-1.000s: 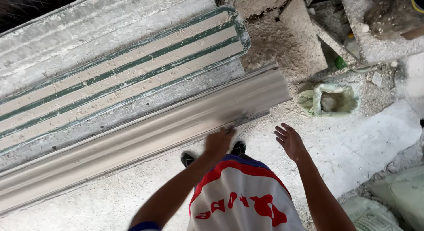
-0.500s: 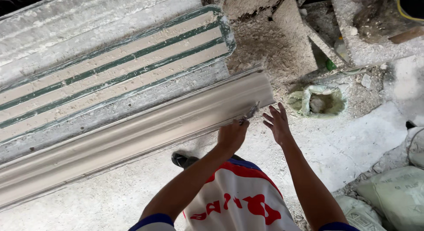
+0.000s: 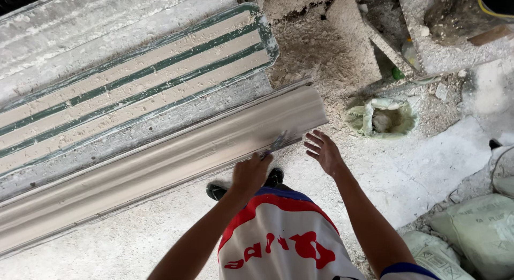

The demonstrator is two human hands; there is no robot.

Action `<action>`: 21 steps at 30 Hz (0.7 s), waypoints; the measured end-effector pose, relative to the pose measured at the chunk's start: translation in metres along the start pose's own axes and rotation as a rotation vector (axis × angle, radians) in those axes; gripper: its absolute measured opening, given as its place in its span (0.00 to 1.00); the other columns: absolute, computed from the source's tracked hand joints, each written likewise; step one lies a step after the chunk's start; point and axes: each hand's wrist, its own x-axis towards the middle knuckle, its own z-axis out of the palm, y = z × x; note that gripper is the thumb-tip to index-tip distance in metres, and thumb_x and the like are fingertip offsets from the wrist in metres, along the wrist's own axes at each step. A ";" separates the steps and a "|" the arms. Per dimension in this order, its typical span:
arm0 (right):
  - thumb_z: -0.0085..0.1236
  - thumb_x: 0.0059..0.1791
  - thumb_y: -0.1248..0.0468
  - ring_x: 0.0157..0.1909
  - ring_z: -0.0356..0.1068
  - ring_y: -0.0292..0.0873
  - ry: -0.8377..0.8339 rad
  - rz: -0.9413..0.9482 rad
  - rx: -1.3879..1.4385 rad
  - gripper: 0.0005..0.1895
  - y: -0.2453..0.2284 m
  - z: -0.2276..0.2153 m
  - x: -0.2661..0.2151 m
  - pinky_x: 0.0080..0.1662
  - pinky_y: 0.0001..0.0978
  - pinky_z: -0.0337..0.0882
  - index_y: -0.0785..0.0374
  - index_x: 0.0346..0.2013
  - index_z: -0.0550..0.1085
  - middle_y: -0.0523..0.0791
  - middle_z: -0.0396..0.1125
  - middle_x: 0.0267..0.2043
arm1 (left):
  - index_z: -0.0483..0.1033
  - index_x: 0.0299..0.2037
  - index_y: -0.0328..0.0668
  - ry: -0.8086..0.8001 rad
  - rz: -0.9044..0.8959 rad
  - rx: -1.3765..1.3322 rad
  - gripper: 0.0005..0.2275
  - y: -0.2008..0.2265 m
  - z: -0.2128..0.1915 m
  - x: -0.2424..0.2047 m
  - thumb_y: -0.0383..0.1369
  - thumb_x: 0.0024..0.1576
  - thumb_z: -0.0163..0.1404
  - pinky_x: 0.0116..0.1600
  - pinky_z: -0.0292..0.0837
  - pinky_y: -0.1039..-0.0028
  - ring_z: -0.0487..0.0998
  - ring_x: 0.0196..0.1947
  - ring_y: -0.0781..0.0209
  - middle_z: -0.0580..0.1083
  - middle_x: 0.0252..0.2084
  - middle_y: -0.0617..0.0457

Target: The person uses a metal scraper to smooth the surface of a long white decorative molding piece. They repeatedly scrape along the length of the molding, repositioning it on a workbench and continuing to smooth different sections.

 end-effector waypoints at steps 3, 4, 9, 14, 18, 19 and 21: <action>0.39 0.53 0.37 0.71 0.60 0.58 -0.082 0.008 0.124 0.44 0.006 0.011 0.007 0.67 0.54 0.60 0.64 0.74 0.52 0.54 0.55 0.74 | 0.75 0.56 0.52 -0.047 -0.002 -0.030 0.14 -0.016 0.003 -0.003 0.33 0.60 0.46 0.26 0.77 0.56 0.81 0.24 0.46 0.74 0.38 0.41; 0.38 0.53 0.36 0.70 0.60 0.58 -0.109 0.016 0.175 0.44 0.009 0.012 0.004 0.67 0.54 0.60 0.63 0.74 0.52 0.54 0.54 0.74 | 0.75 0.56 0.51 -0.031 0.023 -0.073 0.14 -0.011 0.010 0.002 0.33 0.60 0.46 0.27 0.76 0.55 0.81 0.25 0.44 0.75 0.38 0.40; 0.32 0.53 0.34 0.65 0.61 0.57 -0.074 0.009 0.234 0.44 0.006 0.031 0.009 0.64 0.56 0.61 0.58 0.75 0.49 0.57 0.53 0.71 | 0.77 0.48 0.45 -0.011 -0.059 -0.088 0.12 0.038 0.039 0.057 0.42 0.71 0.44 0.37 0.77 0.53 0.81 0.32 0.43 0.77 0.37 0.42; 0.28 0.53 0.32 0.67 0.61 0.57 -0.075 0.022 0.197 0.45 -0.006 0.024 -0.001 0.65 0.53 0.61 0.60 0.75 0.49 0.55 0.54 0.73 | 0.75 0.54 0.49 -0.048 -0.001 0.018 0.13 0.016 0.008 0.017 0.32 0.60 0.46 0.26 0.76 0.55 0.81 0.26 0.46 0.75 0.37 0.41; 0.26 0.54 0.34 0.68 0.60 0.58 -0.077 0.058 0.259 0.44 -0.005 0.023 -0.010 0.66 0.54 0.61 0.59 0.76 0.49 0.52 0.53 0.74 | 0.75 0.55 0.48 -0.034 0.044 -0.013 0.16 0.019 -0.005 0.022 0.30 0.55 0.48 0.23 0.76 0.58 0.80 0.23 0.47 0.75 0.39 0.40; 0.26 0.54 0.34 0.68 0.60 0.58 -0.075 0.065 0.281 0.44 -0.006 0.024 -0.009 0.66 0.54 0.60 0.59 0.76 0.49 0.52 0.53 0.73 | 0.75 0.55 0.48 -0.002 0.057 0.000 0.15 0.029 -0.002 0.034 0.30 0.58 0.47 0.24 0.76 0.58 0.81 0.24 0.47 0.75 0.38 0.40; 0.26 0.55 0.36 0.68 0.59 0.58 -0.084 0.075 0.333 0.43 -0.007 0.028 -0.007 0.66 0.55 0.61 0.60 0.76 0.50 0.52 0.53 0.73 | 0.75 0.55 0.47 0.061 0.084 0.029 0.12 0.048 0.005 0.055 0.31 0.62 0.47 0.27 0.76 0.58 0.81 0.25 0.47 0.75 0.37 0.40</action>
